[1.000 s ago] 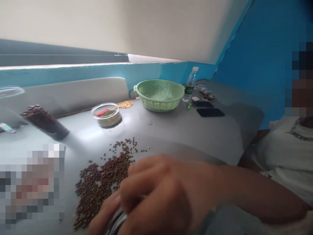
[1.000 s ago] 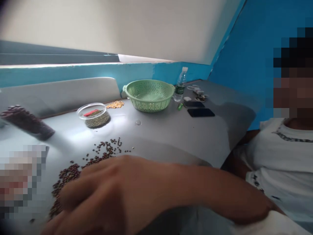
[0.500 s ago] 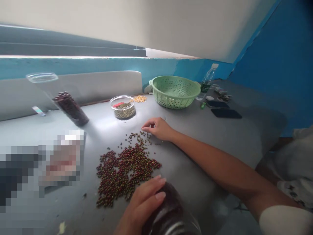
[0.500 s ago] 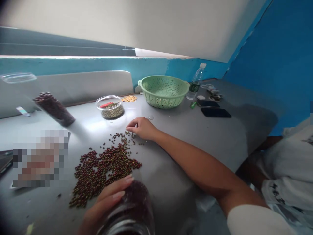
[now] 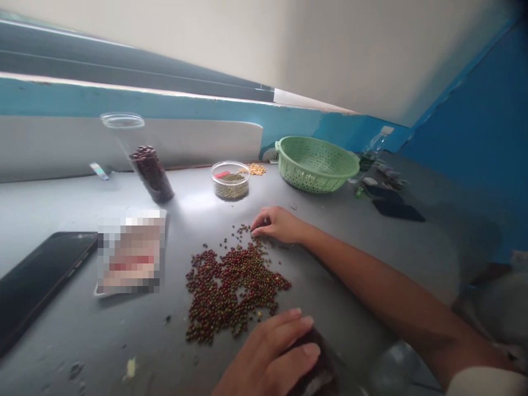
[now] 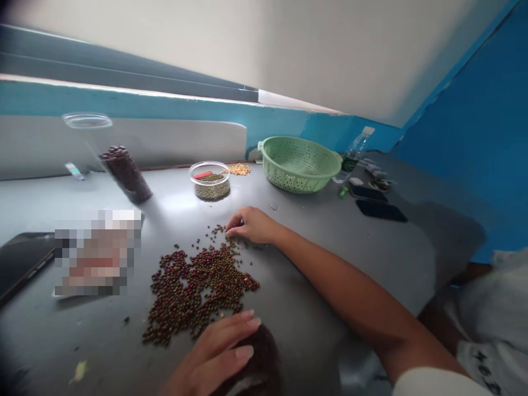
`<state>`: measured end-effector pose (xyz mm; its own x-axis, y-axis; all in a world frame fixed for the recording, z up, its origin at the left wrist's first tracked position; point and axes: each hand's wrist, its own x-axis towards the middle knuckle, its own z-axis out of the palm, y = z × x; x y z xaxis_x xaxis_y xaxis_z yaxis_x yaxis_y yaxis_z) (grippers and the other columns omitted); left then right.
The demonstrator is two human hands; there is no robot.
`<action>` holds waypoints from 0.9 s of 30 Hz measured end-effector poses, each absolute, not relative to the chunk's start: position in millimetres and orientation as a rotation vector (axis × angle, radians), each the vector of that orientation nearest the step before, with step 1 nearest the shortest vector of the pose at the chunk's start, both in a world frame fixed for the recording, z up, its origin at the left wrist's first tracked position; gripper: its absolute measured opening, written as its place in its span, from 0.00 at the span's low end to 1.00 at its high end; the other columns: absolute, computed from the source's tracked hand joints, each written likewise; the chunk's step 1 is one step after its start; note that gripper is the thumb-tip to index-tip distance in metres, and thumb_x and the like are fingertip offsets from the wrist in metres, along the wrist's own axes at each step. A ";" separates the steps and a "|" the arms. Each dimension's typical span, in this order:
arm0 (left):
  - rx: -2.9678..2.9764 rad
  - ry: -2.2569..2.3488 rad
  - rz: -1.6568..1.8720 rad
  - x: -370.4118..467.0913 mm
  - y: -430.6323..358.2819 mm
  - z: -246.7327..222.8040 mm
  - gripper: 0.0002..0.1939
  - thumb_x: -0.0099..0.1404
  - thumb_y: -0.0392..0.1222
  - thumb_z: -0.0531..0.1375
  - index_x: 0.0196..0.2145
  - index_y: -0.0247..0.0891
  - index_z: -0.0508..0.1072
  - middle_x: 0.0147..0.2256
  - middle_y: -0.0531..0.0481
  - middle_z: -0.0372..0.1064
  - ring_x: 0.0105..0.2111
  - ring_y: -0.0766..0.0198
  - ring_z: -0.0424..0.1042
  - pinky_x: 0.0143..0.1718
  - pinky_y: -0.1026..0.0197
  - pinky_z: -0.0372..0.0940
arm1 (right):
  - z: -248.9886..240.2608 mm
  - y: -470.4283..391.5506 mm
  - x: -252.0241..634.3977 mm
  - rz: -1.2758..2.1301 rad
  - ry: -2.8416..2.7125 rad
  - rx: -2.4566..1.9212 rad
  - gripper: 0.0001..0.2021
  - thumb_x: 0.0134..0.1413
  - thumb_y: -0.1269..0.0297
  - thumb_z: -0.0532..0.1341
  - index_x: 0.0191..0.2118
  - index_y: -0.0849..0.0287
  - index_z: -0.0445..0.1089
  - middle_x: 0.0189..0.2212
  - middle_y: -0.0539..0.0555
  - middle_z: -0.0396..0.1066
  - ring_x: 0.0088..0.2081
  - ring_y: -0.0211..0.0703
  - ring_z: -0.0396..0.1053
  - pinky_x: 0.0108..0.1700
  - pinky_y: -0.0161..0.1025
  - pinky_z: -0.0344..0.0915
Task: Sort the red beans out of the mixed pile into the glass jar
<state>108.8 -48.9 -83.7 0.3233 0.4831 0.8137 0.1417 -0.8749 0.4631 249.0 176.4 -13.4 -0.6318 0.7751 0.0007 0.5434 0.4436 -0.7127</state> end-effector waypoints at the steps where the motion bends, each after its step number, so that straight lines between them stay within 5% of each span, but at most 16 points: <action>1: 2.286 0.552 1.568 109.8 -48.4 -82.8 0.31 0.72 0.51 0.60 0.66 0.37 0.60 0.60 0.39 0.72 0.68 0.59 0.64 0.68 0.60 0.62 | -12.9 175.3 248.4 0.991 -2.382 -1.139 0.07 0.53 0.65 0.72 0.38 0.60 0.83 0.35 0.53 0.78 0.33 0.37 0.70 0.39 0.35 0.62; 11: 2.296 0.574 1.461 102.4 -49.9 -72.4 0.32 0.71 0.50 0.61 0.67 0.39 0.59 0.61 0.40 0.71 0.67 0.59 0.64 0.67 0.60 0.63 | 3.3 168.7 253.4 0.887 -2.350 -1.148 0.09 0.61 0.61 0.66 0.38 0.62 0.77 0.32 0.52 0.76 0.32 0.37 0.66 0.37 0.36 0.60; 18: 2.319 0.585 1.484 101.7 -48.8 -73.2 0.31 0.72 0.50 0.61 0.67 0.39 0.59 0.63 0.42 0.69 0.68 0.60 0.63 0.68 0.61 0.61 | 11.5 158.1 262.4 0.795 -2.359 -1.134 0.04 0.57 0.66 0.66 0.33 0.62 0.75 0.27 0.49 0.74 0.27 0.34 0.63 0.34 0.35 0.58; 27: 2.348 0.584 1.504 104.1 -49.4 -79.2 0.29 0.73 0.49 0.58 0.67 0.38 0.59 0.61 0.40 0.71 0.68 0.59 0.63 0.67 0.60 0.63 | 1.4 189.3 259.3 0.992 -2.314 -1.206 0.06 0.55 0.69 0.67 0.38 0.62 0.82 0.34 0.54 0.81 0.33 0.37 0.73 0.39 0.35 0.64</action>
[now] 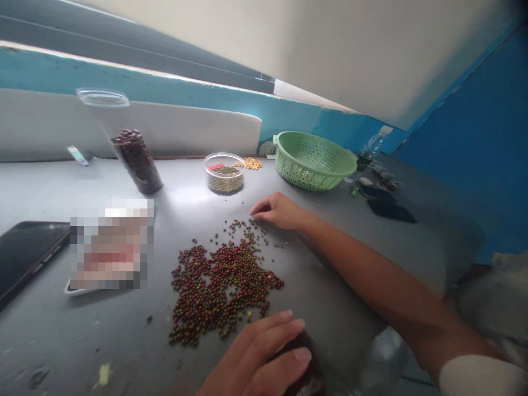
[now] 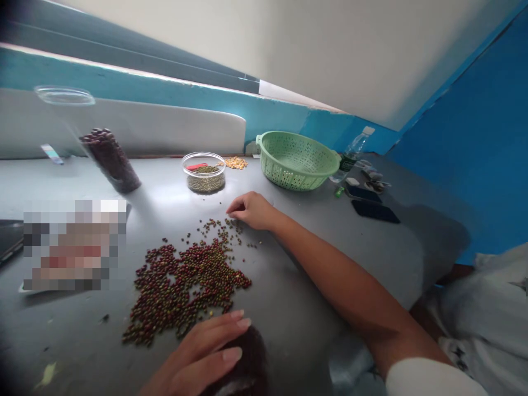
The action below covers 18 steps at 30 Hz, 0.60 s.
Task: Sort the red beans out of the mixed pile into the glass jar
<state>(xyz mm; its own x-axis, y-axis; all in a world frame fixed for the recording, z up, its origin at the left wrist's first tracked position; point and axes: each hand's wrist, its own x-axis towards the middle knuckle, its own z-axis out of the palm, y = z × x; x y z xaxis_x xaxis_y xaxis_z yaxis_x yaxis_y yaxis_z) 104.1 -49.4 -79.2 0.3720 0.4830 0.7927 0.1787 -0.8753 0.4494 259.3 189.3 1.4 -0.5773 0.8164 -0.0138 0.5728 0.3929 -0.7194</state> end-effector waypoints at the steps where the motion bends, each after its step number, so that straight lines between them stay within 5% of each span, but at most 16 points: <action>1: 2.352 0.580 1.522 104.1 -49.3 -80.1 0.29 0.73 0.48 0.59 0.67 0.37 0.59 0.61 0.40 0.71 0.68 0.59 0.63 0.67 0.60 0.63 | 0.2 193.4 257.7 1.019 -2.342 -1.215 0.06 0.55 0.68 0.67 0.38 0.62 0.82 0.34 0.54 0.82 0.34 0.38 0.73 0.39 0.35 0.64; 11: 2.365 0.578 1.514 106.2 -50.4 -89.1 0.30 0.74 0.44 0.58 0.69 0.39 0.56 0.63 0.40 0.68 0.69 0.58 0.61 0.67 0.58 0.63 | 0.4 199.7 243.5 0.859 -2.603 -1.250 0.07 0.58 0.66 0.66 0.39 0.61 0.81 0.35 0.55 0.81 0.33 0.38 0.71 0.38 0.36 0.62; 18: 2.339 0.568 1.462 102.9 -47.4 -75.0 0.30 0.74 0.53 0.57 0.67 0.37 0.59 0.63 0.41 0.69 0.68 0.59 0.62 0.68 0.60 0.61 | -1.2 201.3 241.4 0.931 -2.510 -1.299 0.04 0.57 0.67 0.68 0.35 0.62 0.79 0.31 0.53 0.79 0.32 0.36 0.69 0.37 0.34 0.60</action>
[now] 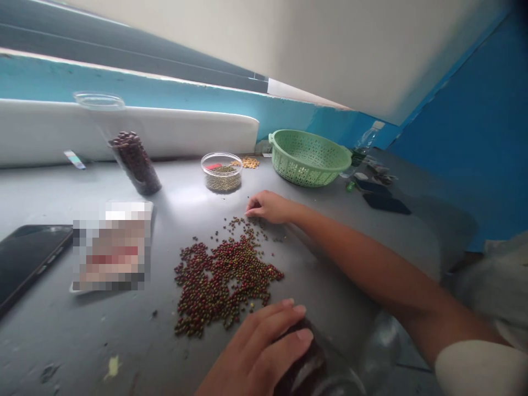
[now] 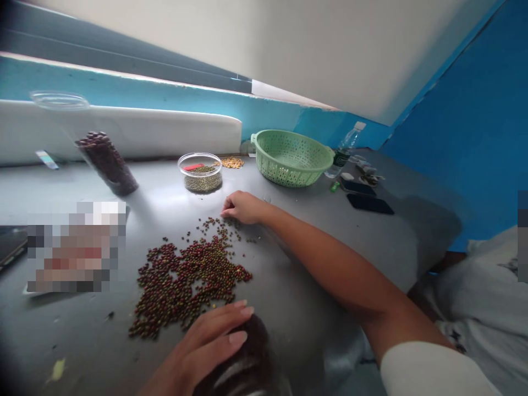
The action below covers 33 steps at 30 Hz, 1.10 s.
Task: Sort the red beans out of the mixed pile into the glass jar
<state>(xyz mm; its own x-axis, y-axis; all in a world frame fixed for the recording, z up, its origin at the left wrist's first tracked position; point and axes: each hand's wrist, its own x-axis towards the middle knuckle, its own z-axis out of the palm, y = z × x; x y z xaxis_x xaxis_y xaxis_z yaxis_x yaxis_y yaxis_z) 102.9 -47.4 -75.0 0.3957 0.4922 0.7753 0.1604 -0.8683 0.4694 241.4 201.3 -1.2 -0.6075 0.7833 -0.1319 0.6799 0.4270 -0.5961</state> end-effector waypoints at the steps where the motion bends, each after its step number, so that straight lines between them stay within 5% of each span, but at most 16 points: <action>1: 2.331 0.567 1.457 103.1 -46.9 -76.0 0.31 0.73 0.54 0.57 0.68 0.37 0.59 0.62 0.40 0.70 0.68 0.59 0.63 0.68 0.59 0.61 | -0.5 202.4 241.3 0.937 -2.479 -1.309 0.05 0.57 0.66 0.68 0.34 0.62 0.79 0.30 0.52 0.78 0.31 0.36 0.68 0.36 0.34 0.60; 14: 2.254 0.548 1.472 105.7 -44.0 -82.8 0.31 0.73 0.54 0.58 0.67 0.39 0.60 0.60 0.39 0.71 0.65 0.56 0.67 0.65 0.55 0.66 | -2.2 246.8 228.4 0.949 -2.127 -1.455 0.10 0.55 0.74 0.66 0.42 0.68 0.81 0.29 0.56 0.77 0.26 0.34 0.66 0.33 0.35 0.63; 22: 2.283 0.611 1.433 107.9 -44.6 -93.5 0.31 0.73 0.52 0.59 0.68 0.42 0.58 0.61 0.40 0.70 0.65 0.57 0.67 0.66 0.56 0.66 | 9.3 216.4 215.6 1.021 -2.353 -1.146 0.10 0.55 0.70 0.65 0.42 0.64 0.82 0.22 0.44 0.65 0.26 0.32 0.58 0.33 0.33 0.56; 26: 2.318 0.624 1.491 110.3 -44.3 -93.4 0.26 0.76 0.48 0.54 0.67 0.39 0.59 0.60 0.40 0.71 0.65 0.59 0.66 0.66 0.57 0.65 | 9.3 214.3 202.4 1.067 -2.417 -1.076 0.09 0.51 0.68 0.71 0.40 0.62 0.82 0.25 0.47 0.71 0.28 0.32 0.63 0.35 0.33 0.60; 33: 2.327 0.650 1.552 115.7 -44.1 -95.7 0.26 0.76 0.51 0.53 0.66 0.38 0.61 0.58 0.40 0.72 0.63 0.58 0.68 0.64 0.57 0.67 | 7.4 258.9 232.6 0.776 -2.127 -1.450 0.12 0.59 0.69 0.66 0.46 0.69 0.81 0.35 0.60 0.79 0.32 0.37 0.68 0.38 0.35 0.62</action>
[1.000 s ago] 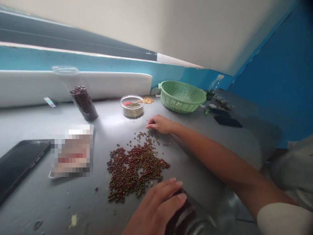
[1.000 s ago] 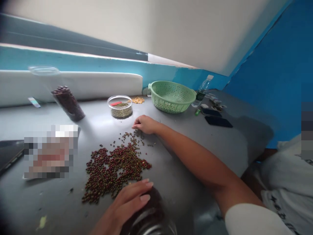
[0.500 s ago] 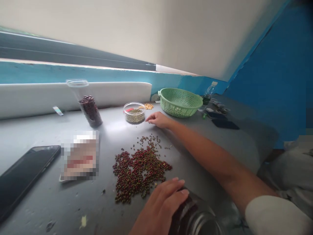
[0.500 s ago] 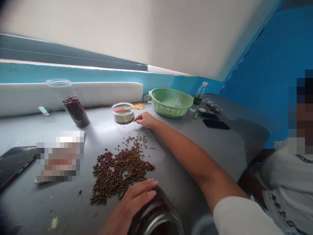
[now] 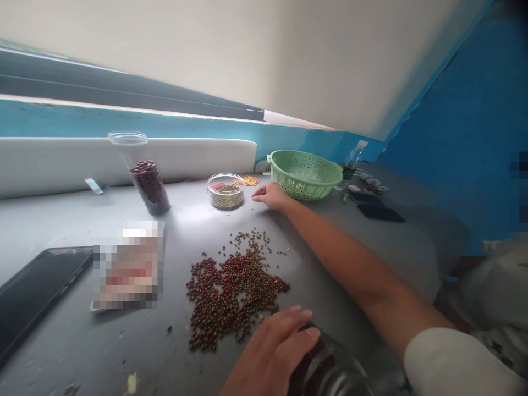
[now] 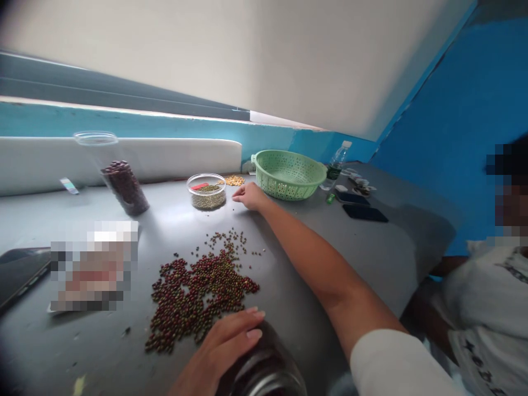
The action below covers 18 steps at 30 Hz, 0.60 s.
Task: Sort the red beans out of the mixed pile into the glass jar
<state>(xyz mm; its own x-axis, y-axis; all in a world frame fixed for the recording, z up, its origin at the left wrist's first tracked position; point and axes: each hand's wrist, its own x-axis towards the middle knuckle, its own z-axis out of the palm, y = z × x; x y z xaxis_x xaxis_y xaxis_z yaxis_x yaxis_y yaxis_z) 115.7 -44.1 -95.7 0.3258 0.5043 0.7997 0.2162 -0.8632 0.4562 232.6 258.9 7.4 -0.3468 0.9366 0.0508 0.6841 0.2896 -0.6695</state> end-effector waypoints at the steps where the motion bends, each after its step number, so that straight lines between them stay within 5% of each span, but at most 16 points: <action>1: 2.329 0.652 1.578 116.9 -43.7 -96.8 0.25 0.76 0.50 0.53 0.65 0.38 0.61 0.57 0.40 0.73 0.63 0.59 0.68 0.64 0.58 0.67 | 5.1 262.5 236.6 0.781 -2.125 -1.489 0.11 0.57 0.69 0.68 0.44 0.70 0.82 0.34 0.60 0.79 0.31 0.37 0.68 0.36 0.35 0.62; 12: 2.319 0.658 1.576 117.3 -44.6 -97.8 0.29 0.74 0.55 0.56 0.65 0.38 0.61 0.57 0.39 0.74 0.63 0.58 0.69 0.64 0.58 0.67 | 0.9 239.0 228.2 0.860 -2.378 -1.408 0.02 0.52 0.73 0.71 0.31 0.63 0.83 0.27 0.54 0.80 0.29 0.37 0.69 0.35 0.34 0.59; 18: 2.339 0.622 1.570 112.7 -43.8 -77.8 0.27 0.75 0.55 0.53 0.65 0.39 0.62 0.56 0.41 0.74 0.65 0.61 0.67 0.65 0.60 0.65 | -5.9 200.8 226.1 0.977 -2.476 -1.180 0.07 0.58 0.66 0.68 0.40 0.60 0.84 0.34 0.52 0.82 0.34 0.37 0.72 0.39 0.33 0.63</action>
